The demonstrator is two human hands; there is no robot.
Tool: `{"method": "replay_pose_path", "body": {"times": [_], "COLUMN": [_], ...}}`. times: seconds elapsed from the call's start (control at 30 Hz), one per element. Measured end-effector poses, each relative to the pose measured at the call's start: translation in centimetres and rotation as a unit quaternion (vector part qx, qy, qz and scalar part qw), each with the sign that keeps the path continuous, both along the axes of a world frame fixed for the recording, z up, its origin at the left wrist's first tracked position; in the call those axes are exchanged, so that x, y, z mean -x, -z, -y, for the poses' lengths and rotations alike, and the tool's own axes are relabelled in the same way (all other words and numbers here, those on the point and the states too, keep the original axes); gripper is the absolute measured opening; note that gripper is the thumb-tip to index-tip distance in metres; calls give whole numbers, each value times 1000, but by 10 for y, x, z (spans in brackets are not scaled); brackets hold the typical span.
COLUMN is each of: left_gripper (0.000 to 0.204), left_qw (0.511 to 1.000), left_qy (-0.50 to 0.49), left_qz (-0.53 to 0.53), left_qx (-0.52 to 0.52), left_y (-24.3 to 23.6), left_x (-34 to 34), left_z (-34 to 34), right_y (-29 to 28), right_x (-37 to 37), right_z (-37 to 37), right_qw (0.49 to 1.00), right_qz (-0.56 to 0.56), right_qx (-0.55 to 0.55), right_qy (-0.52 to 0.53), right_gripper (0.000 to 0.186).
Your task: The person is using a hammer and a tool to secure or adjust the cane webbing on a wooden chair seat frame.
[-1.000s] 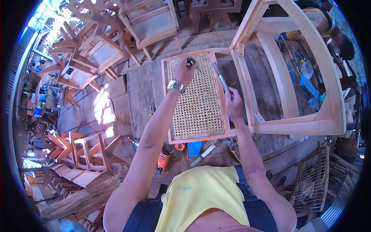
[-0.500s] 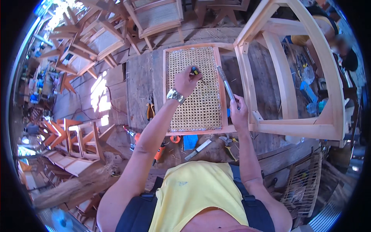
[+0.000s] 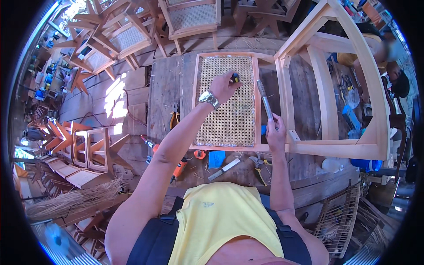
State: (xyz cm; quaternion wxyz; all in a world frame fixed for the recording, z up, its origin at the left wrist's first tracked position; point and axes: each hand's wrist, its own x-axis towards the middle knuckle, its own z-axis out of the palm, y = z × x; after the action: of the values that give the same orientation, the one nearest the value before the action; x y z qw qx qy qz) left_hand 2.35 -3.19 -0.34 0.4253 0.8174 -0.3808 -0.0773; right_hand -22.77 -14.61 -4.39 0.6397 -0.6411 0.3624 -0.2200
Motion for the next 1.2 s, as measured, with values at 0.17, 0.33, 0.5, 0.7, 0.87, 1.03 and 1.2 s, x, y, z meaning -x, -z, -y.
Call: {"method": "replay_pose_path", "body": {"times": [0.17, 0.33, 0.5, 0.7, 0.87, 1.03, 1.2], "left_gripper": [31, 29, 36, 36, 30, 29, 28], "left_qw": [999, 998, 999, 1000, 999, 984, 968], "left_qy": [27, -27, -19, -22, -24, -104, -153], "left_qz": [-1, -15, -19, -15, -20, -133, -153], "left_qx": [-33, 48, -33, -13, -37, 52, 130], "left_y": [9, 3, 13, 7, 8, 5, 21], "left_x": [2, -6, -11, -22, -29, -32, -50], "left_z": [5, -1, 4, 9, 12, -12, -15], "right_y": [-2, -7, -6, -3, -4, 2, 9], "right_x": [4, 11, -1, -9, -20, -19, -20], "right_z": [-9, -15, -11, -12, -3, -6, -3], "right_qw": [1000, 997, 998, 994, 996, 988, 993], "right_qz": [-7, -3, 20, -9, 21, 41, 16], "right_qx": [-9, 47, 48, 83, 90, 146, 115], "right_qy": [-1, -66, -29, -63, 2, 21, 27], "right_gripper": [27, 27, 26, 27, 25, 25, 25]}}
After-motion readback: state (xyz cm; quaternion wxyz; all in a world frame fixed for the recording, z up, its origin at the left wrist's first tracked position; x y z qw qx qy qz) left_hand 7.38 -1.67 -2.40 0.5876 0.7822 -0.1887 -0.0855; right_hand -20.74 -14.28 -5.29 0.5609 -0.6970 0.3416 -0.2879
